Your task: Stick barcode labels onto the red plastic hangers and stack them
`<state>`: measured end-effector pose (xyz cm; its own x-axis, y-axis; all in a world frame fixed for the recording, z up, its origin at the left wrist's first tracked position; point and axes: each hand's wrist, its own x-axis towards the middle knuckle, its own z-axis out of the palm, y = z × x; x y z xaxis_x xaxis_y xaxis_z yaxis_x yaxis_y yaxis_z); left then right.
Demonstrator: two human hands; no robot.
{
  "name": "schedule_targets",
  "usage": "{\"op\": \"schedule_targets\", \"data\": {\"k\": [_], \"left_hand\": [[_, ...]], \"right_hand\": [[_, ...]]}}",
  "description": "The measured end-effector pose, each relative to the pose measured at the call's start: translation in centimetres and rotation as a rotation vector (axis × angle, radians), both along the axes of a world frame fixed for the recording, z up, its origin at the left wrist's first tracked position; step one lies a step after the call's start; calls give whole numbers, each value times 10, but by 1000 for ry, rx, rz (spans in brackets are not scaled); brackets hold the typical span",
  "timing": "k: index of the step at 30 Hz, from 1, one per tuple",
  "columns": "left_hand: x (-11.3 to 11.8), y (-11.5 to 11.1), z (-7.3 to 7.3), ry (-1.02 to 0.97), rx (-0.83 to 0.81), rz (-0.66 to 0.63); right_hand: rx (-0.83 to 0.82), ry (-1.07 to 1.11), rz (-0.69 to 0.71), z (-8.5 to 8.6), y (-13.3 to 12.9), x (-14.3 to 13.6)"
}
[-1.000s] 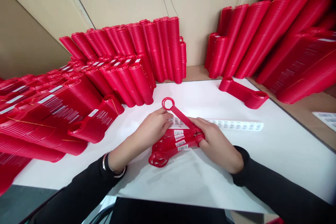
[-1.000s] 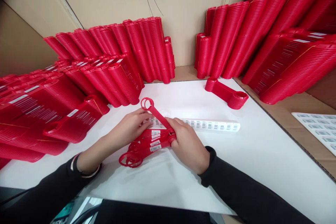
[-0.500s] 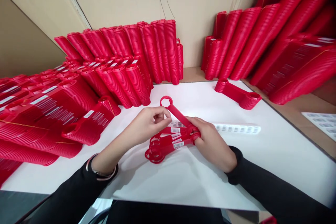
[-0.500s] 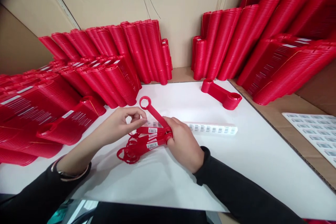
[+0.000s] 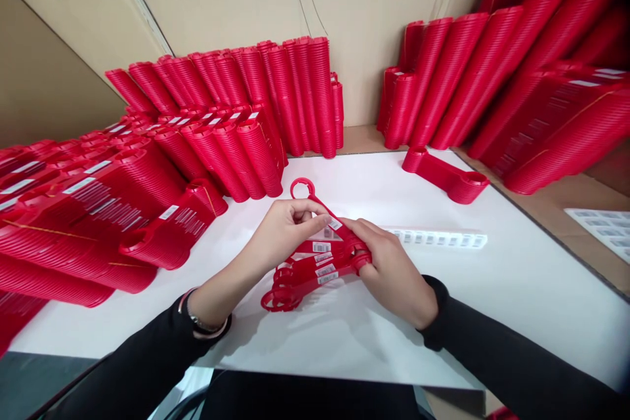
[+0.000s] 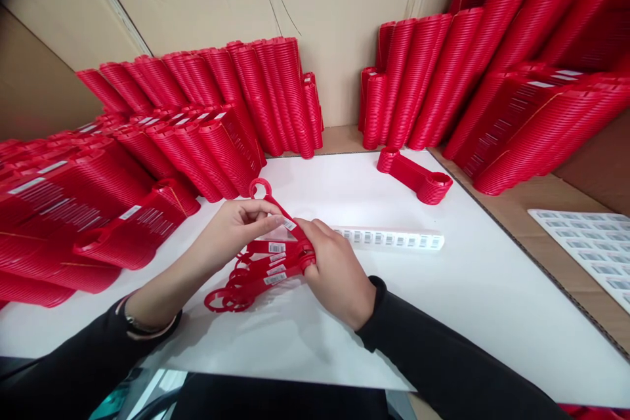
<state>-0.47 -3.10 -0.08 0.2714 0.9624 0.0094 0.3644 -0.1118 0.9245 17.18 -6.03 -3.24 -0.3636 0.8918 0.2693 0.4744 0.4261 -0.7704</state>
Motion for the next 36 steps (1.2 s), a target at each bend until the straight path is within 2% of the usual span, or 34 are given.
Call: {"op": "schedule_targets", "data": {"k": [12,15,17,21,23,27,29,32,36], "left_hand": [[3,-3,1,76,42,35],[4,-6,-1,121,114,37],[4,-8,-4,198,252,41],[4,-9,-12,439,734,41],[5,-8,-16,531,922,43],[6,-5,-19,656,1100,127],[6,-3,-18,650,1125,186],[4,2,-14,566,1076,276],[-1,9,-11,533,950,221]], "right_hand": [[9,27,14,2,-1,0],[11,45,13,2,-2,0],[17,68,19,3,-2,1],[41,100,30,2,-2,1],[50,104,31,2,-2,1],[80,128,24,5,-4,2],[87,148,26,7,-5,3],[71,148,48,8,-7,3],[63,134,67,6,-6,2]]}}
